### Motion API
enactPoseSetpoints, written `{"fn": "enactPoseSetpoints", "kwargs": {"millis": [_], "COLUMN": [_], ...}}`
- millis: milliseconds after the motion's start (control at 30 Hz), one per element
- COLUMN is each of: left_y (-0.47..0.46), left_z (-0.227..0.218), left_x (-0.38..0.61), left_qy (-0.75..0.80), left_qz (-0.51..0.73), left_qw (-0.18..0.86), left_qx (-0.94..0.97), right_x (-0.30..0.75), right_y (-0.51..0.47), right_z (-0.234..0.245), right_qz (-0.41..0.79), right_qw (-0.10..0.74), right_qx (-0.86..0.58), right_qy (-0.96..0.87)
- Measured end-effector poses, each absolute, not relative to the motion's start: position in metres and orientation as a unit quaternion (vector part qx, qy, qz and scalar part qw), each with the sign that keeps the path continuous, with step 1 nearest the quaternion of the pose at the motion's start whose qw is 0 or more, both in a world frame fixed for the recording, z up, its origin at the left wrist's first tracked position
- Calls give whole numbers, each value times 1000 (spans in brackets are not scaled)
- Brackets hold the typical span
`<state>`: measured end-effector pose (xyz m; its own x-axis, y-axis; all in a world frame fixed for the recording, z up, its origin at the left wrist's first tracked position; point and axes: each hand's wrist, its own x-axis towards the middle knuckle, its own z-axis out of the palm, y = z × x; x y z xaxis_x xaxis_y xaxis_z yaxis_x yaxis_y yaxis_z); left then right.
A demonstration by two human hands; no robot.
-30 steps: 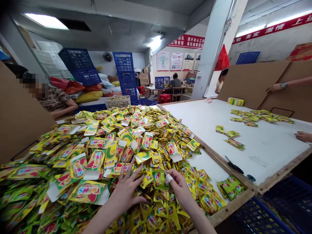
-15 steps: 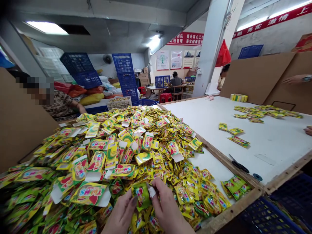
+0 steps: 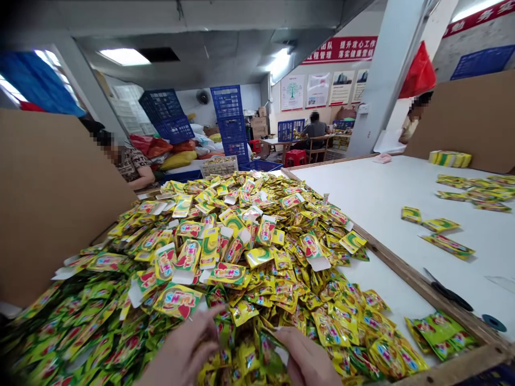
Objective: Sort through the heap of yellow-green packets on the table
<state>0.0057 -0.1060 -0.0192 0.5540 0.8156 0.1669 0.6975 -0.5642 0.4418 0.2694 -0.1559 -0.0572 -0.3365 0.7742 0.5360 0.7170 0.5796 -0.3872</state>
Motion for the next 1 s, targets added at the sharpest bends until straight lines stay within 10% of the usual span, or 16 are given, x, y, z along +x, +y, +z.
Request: {"fn": "enactPoseSetpoints", "kwargs": {"millis": [133, 367, 767, 1000], "left_y": [-68, -62, -121, -129], "left_z": [17, 18, -14, -57], "left_x": [-46, -58, -33, 52], "left_qy": [459, 491, 569, 489], "left_qz": [76, -27, 379, 308], "left_qw": [34, 36, 617, 728], "left_qx": [884, 870, 391, 368], "right_x": [276, 281, 276, 251], "right_y": [-154, -145, -129, -129], "right_z": [-83, -107, -69, -45], "right_qz": [-191, -158, 528, 485], "right_qw": [184, 166, 533, 600], "right_qx": [-382, -406, -552, -534], "right_qy": [-885, -884, -363, -346]}}
